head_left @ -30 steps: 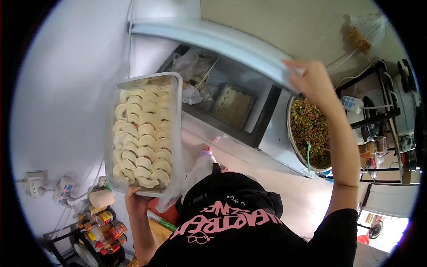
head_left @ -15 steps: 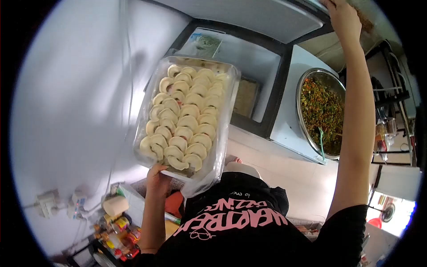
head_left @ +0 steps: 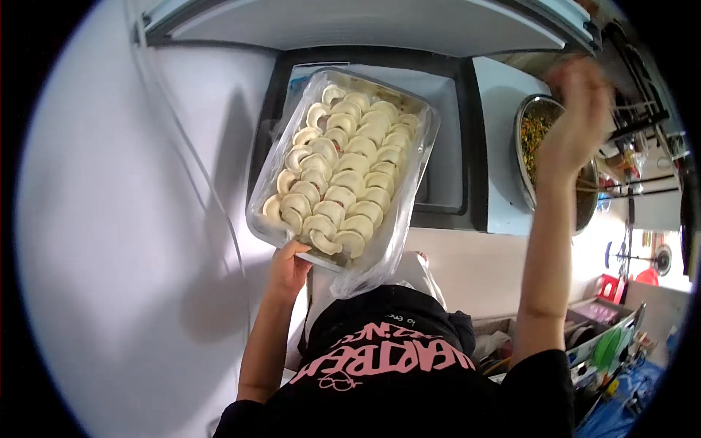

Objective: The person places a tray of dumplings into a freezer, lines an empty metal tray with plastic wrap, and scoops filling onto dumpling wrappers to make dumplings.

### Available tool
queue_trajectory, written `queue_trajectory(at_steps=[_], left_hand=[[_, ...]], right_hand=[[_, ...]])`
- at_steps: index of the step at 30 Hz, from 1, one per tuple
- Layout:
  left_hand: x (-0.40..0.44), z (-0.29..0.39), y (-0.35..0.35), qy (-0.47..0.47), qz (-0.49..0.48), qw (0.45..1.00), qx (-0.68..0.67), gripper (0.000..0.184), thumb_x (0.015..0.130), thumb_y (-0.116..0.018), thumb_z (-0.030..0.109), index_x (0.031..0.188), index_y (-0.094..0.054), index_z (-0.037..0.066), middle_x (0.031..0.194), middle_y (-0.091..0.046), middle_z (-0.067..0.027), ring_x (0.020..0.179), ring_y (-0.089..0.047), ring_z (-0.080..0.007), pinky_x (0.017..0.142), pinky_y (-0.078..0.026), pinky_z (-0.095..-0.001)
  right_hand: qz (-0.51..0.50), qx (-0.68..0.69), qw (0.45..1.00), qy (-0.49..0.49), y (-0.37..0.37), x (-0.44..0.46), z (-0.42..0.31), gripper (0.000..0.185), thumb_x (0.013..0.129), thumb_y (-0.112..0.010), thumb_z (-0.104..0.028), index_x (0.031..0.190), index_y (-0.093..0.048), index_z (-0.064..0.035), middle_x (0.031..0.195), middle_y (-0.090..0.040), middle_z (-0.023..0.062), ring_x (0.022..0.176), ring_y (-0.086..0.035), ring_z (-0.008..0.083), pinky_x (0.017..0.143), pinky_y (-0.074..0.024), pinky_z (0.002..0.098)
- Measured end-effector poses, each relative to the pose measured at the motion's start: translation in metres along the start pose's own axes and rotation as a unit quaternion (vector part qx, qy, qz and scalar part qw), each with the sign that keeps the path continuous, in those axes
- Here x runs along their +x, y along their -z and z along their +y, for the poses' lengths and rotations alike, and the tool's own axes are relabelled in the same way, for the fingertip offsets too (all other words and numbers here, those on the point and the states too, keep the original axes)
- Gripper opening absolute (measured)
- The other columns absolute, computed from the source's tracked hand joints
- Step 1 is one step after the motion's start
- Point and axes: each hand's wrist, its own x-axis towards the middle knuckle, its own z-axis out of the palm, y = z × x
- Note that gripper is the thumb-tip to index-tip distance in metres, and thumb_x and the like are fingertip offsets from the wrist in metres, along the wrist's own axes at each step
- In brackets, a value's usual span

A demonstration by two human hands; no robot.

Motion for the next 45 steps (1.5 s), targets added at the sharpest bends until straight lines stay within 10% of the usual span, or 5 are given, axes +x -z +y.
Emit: queue_trajectory(at_steps=[8, 16, 32, 37, 45], left_hand=[[0.041, 0.048, 0.025, 0.068, -0.001, 0.995, 0.068, 0.041, 0.068, -0.05, 0.003, 0.108, -0.053, -0.006, 0.107, -0.059, -0.0129, 0.096, -0.058, -0.0254, 0.086, -0.045, -0.0367], [0.057, 0.074, 0.007, 0.123, 0.022, 0.973, 0.194, 0.008, 0.065, -0.049, 0.004, 0.072, -0.052, 0.001, 0.101, -0.059, -0.0148, 0.099, -0.056, -0.0307, 0.093, -0.043, -0.0421], [0.073, 0.132, -0.085, 0.115, -0.272, 0.898, 0.325, 0.072, 0.059, -0.067, 0.006, 0.126, -0.044, 0.001, 0.116, -0.056, -0.0132, 0.106, -0.056, -0.0276, 0.092, -0.045, -0.0369], [0.141, 0.109, -0.151, 0.117, -0.583, 0.752, 0.284, 0.059, 0.082, -0.06, 0.045, 0.122, -0.048, 0.003, 0.117, -0.056, -0.0079, 0.104, -0.056, -0.0187, 0.085, -0.045, -0.0324], [0.323, -0.007, -0.136, 0.076, -0.232, 0.882, 0.404, 0.028, 0.09, -0.05, 0.019, 0.108, -0.053, -0.002, 0.095, -0.061, -0.0143, 0.09, -0.059, -0.0243, 0.078, -0.049, -0.0345]], right_hand=[[-0.124, 0.199, 0.675, -0.7, 0.007, -0.214, 0.021, 0.077, 0.082, -0.064, -0.03, 0.139, -0.022, 0.0034, 0.12, -0.052, 0.0121, 0.106, -0.052, 0.0212, 0.086, -0.0444, 0.0367], [-0.104, 0.244, 0.602, -0.753, -0.011, -0.23, -0.01, 0.054, 0.079, -0.063, -0.017, 0.126, -0.04, -0.003, 0.118, -0.053, 0.0102, 0.106, -0.052, 0.0211, 0.089, -0.0412, 0.0335], [0.116, -0.126, 0.871, -0.46, 0.021, -0.298, -0.091, 0.015, 0.078, -0.054, -0.008, 0.09, -0.059, -0.0001, 0.081, -0.058, 0.0056, 0.078, -0.055, 0.0167, 0.072, -0.0454, 0.0317], [0.485, -0.158, 0.718, -0.474, 0.073, -0.301, -0.174, 0.026, 0.076, -0.059, -0.025, 0.09, -0.06, -0.0023, 0.084, -0.057, 0.007, 0.078, -0.056, 0.0205, 0.073, -0.0469, 0.0337], [0.667, -0.161, 0.586, -0.431, 0.124, -0.362, -0.224, 0.045, 0.08, -0.055, -0.03, 0.115, -0.05, -0.0023, 0.112, -0.053, 0.0103, 0.103, -0.051, 0.0258, 0.088, -0.0414, 0.0375]])
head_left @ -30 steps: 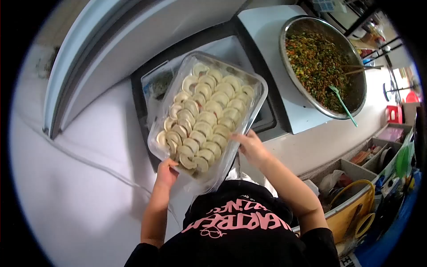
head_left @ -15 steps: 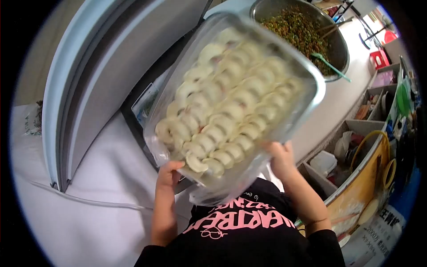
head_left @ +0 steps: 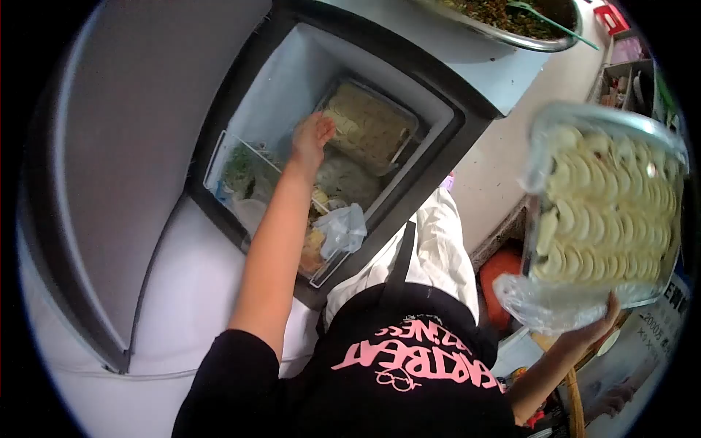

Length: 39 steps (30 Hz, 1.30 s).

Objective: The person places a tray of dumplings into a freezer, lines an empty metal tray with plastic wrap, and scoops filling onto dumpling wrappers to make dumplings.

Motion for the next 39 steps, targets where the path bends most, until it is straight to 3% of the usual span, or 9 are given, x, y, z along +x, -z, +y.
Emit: queue_trajectory(at_steps=[4, 6, 10, 12, 19, 25, 31, 34, 39], left_hand=[[0.095, -0.097, 0.057, 0.054, 0.151, 0.984, 0.079, 0.026, 0.082, -0.06, 0.019, 0.098, -0.054, -0.001, 0.09, -0.061, -0.0118, 0.075, -0.06, -0.0216, 0.066, -0.051, -0.0319], [0.141, -0.135, 0.09, 0.161, 0.168, 0.937, 0.262, 0.032, 0.08, -0.065, 0.021, 0.1, -0.055, -0.001, 0.09, -0.06, -0.0123, 0.07, -0.058, -0.0222, 0.061, -0.05, -0.0321], [0.168, -0.166, 0.098, 0.159, 0.276, 0.915, 0.249, 0.035, 0.077, -0.068, 0.021, 0.104, -0.057, 0.002, 0.094, -0.059, -0.0126, 0.076, -0.059, -0.0222, 0.06, -0.049, -0.0339], [0.203, -0.213, 0.144, 0.199, 0.265, 0.906, 0.262, 0.021, 0.091, -0.049, 0.02, 0.1, -0.06, 0.005, 0.096, -0.059, -0.0113, 0.073, -0.058, -0.0252, 0.073, -0.051, -0.0343], [0.209, -0.255, 0.151, 0.235, 0.156, 0.833, 0.477, 0.021, 0.089, -0.052, 0.02, 0.102, -0.06, 0.005, 0.098, -0.059, -0.0112, 0.076, -0.058, -0.0249, 0.073, -0.051, -0.0349], [0.219, -0.274, 0.152, 0.227, 0.081, 0.768, 0.594, 0.022, 0.087, -0.054, 0.021, 0.103, -0.06, 0.006, 0.1, -0.059, -0.0111, 0.078, -0.058, -0.0246, 0.072, -0.051, -0.0354], [0.222, -0.271, 0.159, 0.232, 0.041, 0.694, 0.68, 0.024, 0.086, -0.056, 0.021, 0.104, -0.06, 0.006, 0.102, -0.059, -0.011, 0.081, -0.059, -0.0243, 0.071, -0.051, -0.0359], [0.218, -0.269, 0.164, 0.246, 0.011, 0.651, 0.718, 0.025, 0.085, -0.057, 0.021, 0.105, -0.06, 0.006, 0.103, -0.059, -0.011, 0.082, -0.059, -0.0242, 0.071, -0.051, -0.0361], [0.2, -0.272, 0.171, 0.27, -0.027, 0.593, 0.759, 0.026, 0.084, -0.059, 0.021, 0.106, -0.06, 0.006, 0.105, -0.059, -0.0109, 0.084, -0.059, -0.0239, 0.071, -0.05, -0.0365]], right_hand=[[0.076, -0.028, 0.997, -0.006, 0.009, 0.017, 0.035, 0.045, 0.08, -0.054, -0.03, 0.116, -0.048, -0.0047, 0.118, -0.047, 0.0107, 0.108, -0.047, 0.0269, 0.09, -0.0383, 0.0392], [0.046, -0.004, 0.998, -0.046, 0.031, 0.044, 0.057, 0.047, 0.081, -0.053, -0.032, 0.116, -0.048, -0.0025, 0.118, -0.048, 0.0113, 0.108, -0.047, 0.0273, 0.091, -0.0374, 0.0396], [0.074, -0.058, 0.991, -0.093, 0.035, 0.068, 0.101, 0.048, 0.08, -0.051, -0.036, 0.112, -0.047, -0.001, 0.108, -0.05, 0.0121, 0.101, -0.049, 0.0261, 0.087, -0.0396, 0.039], [0.09, -0.072, 0.987, -0.112, 0.031, 0.063, 0.102, 0.055, 0.077, -0.052, -0.037, 0.118, -0.044, -0.0009, 0.112, -0.049, 0.013, 0.103, -0.048, 0.0278, 0.087, -0.0399, 0.0406], [-0.015, -0.048, 0.982, -0.183, 0.033, 0.06, 0.109, 0.057, 0.079, -0.053, -0.041, 0.122, -0.043, -0.0044, 0.115, -0.047, 0.0139, 0.102, -0.048, 0.0283, 0.085, -0.0418, 0.0388], [0.01, -0.027, 0.986, -0.163, -0.018, 0.029, 0.113, 0.062, 0.08, -0.052, -0.038, 0.13, -0.036, -0.0035, 0.125, -0.044, 0.0148, 0.107, -0.047, 0.0306, 0.091, -0.0385, 0.042], [-0.324, -0.079, 0.942, -0.037, 0.01, 0.032, 0.117, 0.073, 0.075, -0.052, -0.046, 0.132, -0.032, -0.0045, 0.125, -0.04, 0.0166, 0.11, -0.043, 0.0298, 0.088, -0.0391, 0.0419], [-0.35, -0.095, 0.928, -0.088, 0.015, 0.037, 0.123, 0.072, 0.076, -0.051, -0.045, 0.133, -0.031, -0.0049, 0.125, -0.04, 0.0163, 0.11, -0.043, 0.0294, 0.09, -0.0384, 0.0419], [-0.057, -0.045, 0.993, -0.096, 0.011, 0.044, 0.128, 0.067, 0.079, -0.051, -0.04, 0.132, -0.033, -0.0038, 0.126, -0.042, 0.0161, 0.11, -0.045, 0.0297, 0.092, -0.0386, 0.0414]])
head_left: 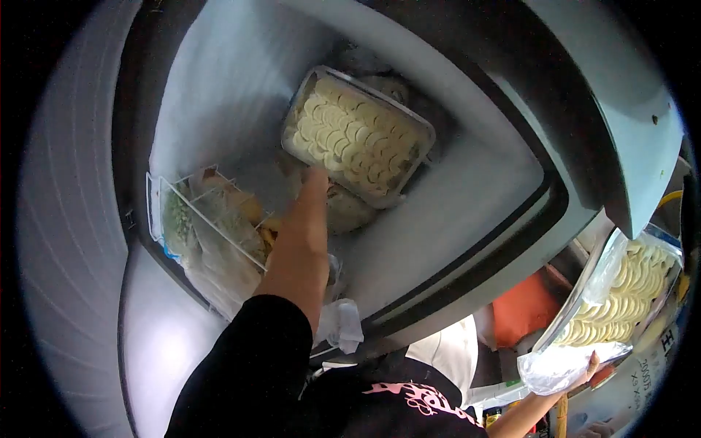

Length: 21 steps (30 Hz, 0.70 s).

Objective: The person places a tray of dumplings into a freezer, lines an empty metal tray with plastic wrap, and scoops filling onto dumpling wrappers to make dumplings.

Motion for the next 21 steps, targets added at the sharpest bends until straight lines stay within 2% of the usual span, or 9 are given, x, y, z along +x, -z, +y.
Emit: queue_trajectory(at_steps=[1, 2, 4, 9, 14, 15, 16, 17, 21], left_hand=[[-0.001, -0.001, -0.003, 0.002, -0.006, 1.0, 0.012, 0.027, 0.084, -0.06, 0.021, 0.106, -0.06, 0.006, 0.105, -0.059, -0.0109, 0.084, -0.059, -0.0239, 0.071, -0.05, -0.0366], [-0.002, -0.001, -0.004, 0.003, -0.009, 1.0, 0.023, 0.027, 0.084, -0.06, 0.022, 0.106, -0.06, 0.006, 0.106, -0.059, -0.0109, 0.085, -0.059, -0.0239, 0.071, -0.05, -0.0366], [-0.004, 0.002, -0.004, 0.0, -0.011, 0.999, 0.04, 0.028, 0.083, -0.061, 0.022, 0.106, -0.06, 0.006, 0.106, -0.059, -0.0108, 0.085, -0.059, -0.0238, 0.07, -0.05, -0.0368], [-0.009, 0.009, -0.005, -0.005, -0.021, 0.997, 0.072, 0.03, 0.082, -0.063, 0.022, 0.107, -0.06, 0.007, 0.108, -0.059, -0.0108, 0.087, -0.059, -0.0235, 0.07, -0.05, -0.0372], [-0.011, 0.01, -0.007, -0.008, -0.028, 0.994, 0.101, 0.032, 0.081, -0.064, 0.022, 0.109, -0.06, 0.007, 0.11, -0.059, -0.0107, 0.089, -0.059, -0.0233, 0.069, -0.05, -0.0376], [-0.011, 0.01, -0.006, -0.008, -0.029, 0.994, 0.106, 0.033, 0.08, -0.065, 0.022, 0.109, -0.06, 0.007, 0.11, -0.059, -0.0107, 0.09, -0.059, -0.0232, 0.069, -0.05, -0.0377], [-0.011, 0.01, -0.006, -0.008, -0.03, 0.993, 0.111, 0.033, 0.08, -0.065, 0.022, 0.109, -0.06, 0.007, 0.11, -0.059, -0.0107, 0.09, -0.059, -0.0232, 0.069, -0.05, -0.0378], [-0.012, 0.009, -0.005, -0.008, -0.03, 0.993, 0.116, 0.034, 0.08, -0.066, 0.022, 0.109, -0.06, 0.007, 0.111, -0.059, -0.0106, 0.091, -0.059, -0.0231, 0.069, -0.05, -0.0378], [-0.014, 0.007, -0.004, -0.008, -0.034, 0.99, 0.139, 0.035, 0.079, -0.067, 0.023, 0.11, -0.06, 0.007, 0.112, -0.059, -0.0106, 0.092, -0.06, -0.023, 0.069, -0.049, -0.0382]], right_hand=[[0.071, 0.04, 0.995, -0.052, -0.018, -0.003, -0.011, 0.063, 0.081, -0.051, -0.037, 0.132, -0.035, -0.0027, 0.127, -0.043, 0.0158, 0.11, -0.047, 0.0302, 0.092, -0.0396, 0.0409], [0.072, 0.041, 0.995, -0.052, -0.034, -0.011, -0.015, 0.063, 0.081, -0.051, -0.037, 0.132, -0.035, -0.0027, 0.127, -0.043, 0.0158, 0.11, -0.047, 0.0302, 0.092, -0.0396, 0.0409], [0.227, -0.044, 0.972, -0.04, -0.132, -0.044, -0.014, 0.065, 0.081, -0.052, -0.038, 0.133, -0.033, -0.0031, 0.127, -0.043, 0.0159, 0.11, -0.046, 0.0302, 0.092, -0.0393, 0.0409], [0.088, 0.029, 0.995, -0.022, 0.005, 0.004, -0.006, 0.068, 0.08, -0.053, -0.038, 0.134, -0.031, -0.0037, 0.127, -0.04, 0.0156, 0.111, -0.044, 0.03, 0.091, -0.0388, 0.0409], [0.029, 0.03, 0.999, -0.03, 0.007, -0.002, -0.002, 0.07, 0.078, -0.054, -0.039, 0.134, -0.03, -0.0036, 0.128, -0.039, 0.0158, 0.111, -0.043, 0.0303, 0.091, -0.0386, 0.0409], [-0.13, -0.009, 0.991, 0.039, -0.037, -0.028, -0.002, 0.068, 0.078, -0.054, -0.039, 0.131, -0.033, -0.0034, 0.127, -0.04, 0.0156, 0.111, -0.043, 0.0301, 0.091, -0.0384, 0.0409], [-0.285, -0.047, 0.951, 0.106, -0.061, -0.041, -0.001, 0.065, 0.077, -0.055, -0.039, 0.129, -0.036, -0.0032, 0.125, -0.04, 0.0153, 0.11, -0.043, 0.0298, 0.091, -0.0383, 0.0408], [-0.338, -0.064, 0.931, 0.124, -0.062, -0.039, 0.001, 0.065, 0.077, -0.055, -0.039, 0.128, -0.036, -0.0031, 0.125, -0.041, 0.0151, 0.11, -0.043, 0.0297, 0.09, -0.0383, 0.0408], [-0.137, -0.039, 0.988, 0.051, -0.035, -0.027, 0.001, 0.063, 0.077, -0.055, -0.039, 0.126, -0.038, -0.0031, 0.123, -0.041, 0.0147, 0.109, -0.044, 0.0292, 0.09, -0.0383, 0.0406]])
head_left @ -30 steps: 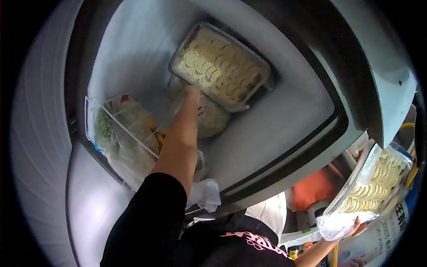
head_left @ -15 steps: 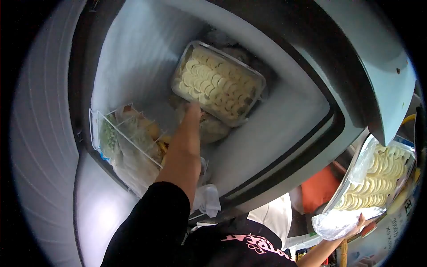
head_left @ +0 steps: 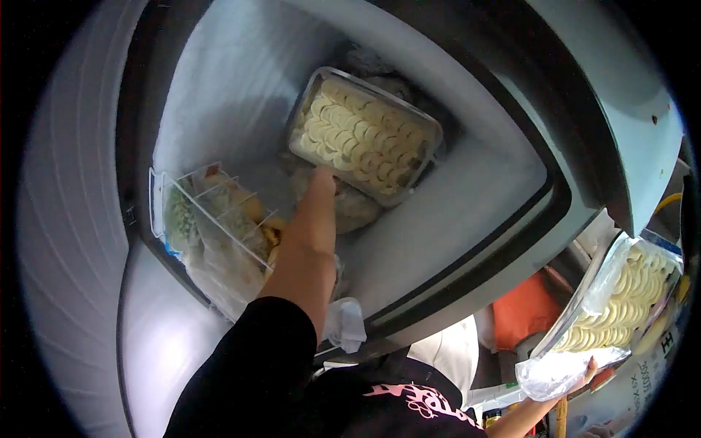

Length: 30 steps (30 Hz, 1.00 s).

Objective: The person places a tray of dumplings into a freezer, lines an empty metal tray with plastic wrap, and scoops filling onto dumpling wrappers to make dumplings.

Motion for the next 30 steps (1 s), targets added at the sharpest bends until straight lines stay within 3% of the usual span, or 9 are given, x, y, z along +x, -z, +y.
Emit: queue_trajectory(at_steps=[4, 10, 13, 14, 15, 17, 19, 23, 30], left_hand=[[-0.006, 0.003, 0.012, 0.004, 0.0, 1.0, 0.031, 0.037, 0.078, -0.069, 0.023, 0.111, -0.06, 0.007, 0.113, -0.059, -0.0105, 0.094, -0.06, -0.0228, 0.068, -0.049, -0.0385], [-0.034, 0.007, 0.057, 0.011, 0.093, 0.995, 0.019, 0.036, 0.08, -0.066, 0.022, 0.112, -0.06, 0.005, 0.114, -0.061, -0.0068, 0.097, -0.06, -0.0224, 0.074, -0.05, -0.0381], [-0.032, 0.0, 0.082, -0.055, 0.132, 0.964, 0.225, 0.031, 0.082, -0.062, 0.019, 0.11, -0.061, 0.005, 0.108, -0.064, -0.0071, 0.097, -0.061, -0.0221, 0.076, -0.051, -0.0364], [-0.091, -0.009, 0.114, -0.126, 0.06, 0.978, -0.157, 0.031, 0.083, -0.06, 0.021, 0.109, -0.061, 0.005, 0.106, -0.064, -0.0086, 0.096, -0.062, -0.0217, 0.076, -0.051, -0.0339], [-0.147, -0.013, 0.143, -0.18, -0.022, 0.837, -0.516, 0.031, 0.084, -0.059, 0.023, 0.109, -0.062, 0.005, 0.104, -0.065, -0.0101, 0.095, -0.062, -0.0212, 0.076, -0.051, -0.0313], [-0.222, -0.002, 0.19, -0.198, -0.064, 0.835, -0.51, 0.032, 0.087, -0.054, 0.027, 0.11, -0.06, 0.005, 0.105, -0.064, -0.0128, 0.093, -0.063, -0.0216, 0.078, -0.05, -0.0318], [-0.271, -0.001, 0.215, -0.218, -0.108, 0.83, -0.502, 0.034, 0.09, -0.05, 0.03, 0.111, -0.058, 0.004, 0.106, -0.063, -0.0154, 0.091, -0.063, -0.022, 0.081, -0.05, -0.0322], [-0.348, -0.008, 0.248, -0.383, -0.191, 0.786, -0.447, 0.049, 0.091, -0.047, 0.041, 0.119, -0.054, 0.002, 0.109, -0.062, -0.0144, 0.097, -0.062, -0.0215, 0.087, -0.047, -0.0314], [-0.426, -0.035, 0.226, -0.443, -0.268, 0.709, -0.479, 0.065, 0.091, -0.04, 0.055, 0.131, -0.044, 0.004, 0.121, -0.056, -0.0114, 0.111, -0.053, -0.0174, 0.093, -0.042, -0.0322]], right_hand=[[0.182, 0.031, 0.981, -0.057, 0.023, 0.012, 0.0, 0.061, 0.077, -0.055, -0.039, 0.124, -0.04, -0.003, 0.122, -0.041, 0.0142, 0.107, -0.044, 0.0286, 0.089, -0.0383, 0.0404], [0.253, 0.034, 0.964, -0.077, 0.064, 0.022, 0.002, 0.058, 0.077, -0.056, -0.038, 0.121, -0.043, -0.0029, 0.119, -0.042, 0.0135, 0.105, -0.044, 0.0278, 0.088, -0.0384, 0.0401], [0.25, 0.025, 0.966, -0.052, 0.115, 0.03, 0.014, 0.034, 0.082, -0.05, -0.03, 0.103, -0.053, -0.0034, 0.102, -0.051, 0.0078, 0.098, -0.047, 0.0194, 0.087, -0.0378, 0.0341], [0.317, -0.09, 0.943, 0.034, 0.086, 0.024, 0.011, 0.019, 0.083, -0.049, -0.023, 0.087, -0.054, -0.0053, 0.086, -0.05, 0.0013, 0.086, -0.048, 0.0148, 0.082, -0.0383, 0.03], [0.285, -0.14, 0.946, 0.065, 0.087, 0.022, 0.013, 0.014, 0.082, -0.05, -0.02, 0.08, -0.053, -0.0063, 0.079, -0.047, -0.0003, 0.078, -0.046, 0.0144, 0.077, -0.039, 0.0292], [0.308, -0.148, 0.936, 0.079, 0.038, 0.011, 0.005, 0.014, 0.08, -0.051, -0.021, 0.076, -0.051, -0.0072, 0.075, -0.045, 0.0, 0.074, -0.046, 0.0144, 0.072, -0.0406, 0.0284], [0.215, 0.014, 0.976, -0.034, 0.002, -0.003, -0.012, 0.015, 0.078, -0.051, -0.022, 0.076, -0.049, -0.0071, 0.074, -0.045, 0.0009, 0.072, -0.046, 0.0143, 0.068, -0.0419, 0.0286], [0.087, 0.024, 0.979, -0.183, -0.039, -0.019, -0.044, 0.027, 0.073, -0.052, -0.03, 0.075, -0.056, -0.003, 0.072, -0.056, 0.0065, 0.067, -0.054, 0.0179, 0.061, -0.0444, 0.0292], [-0.088, -0.009, 0.97, -0.228, -0.103, -0.029, -0.012, 0.023, 0.069, -0.053, -0.017, 0.088, -0.054, -0.0032, 0.075, -0.053, 0.0064, 0.066, -0.053, 0.0184, 0.061, -0.0461, 0.031]])
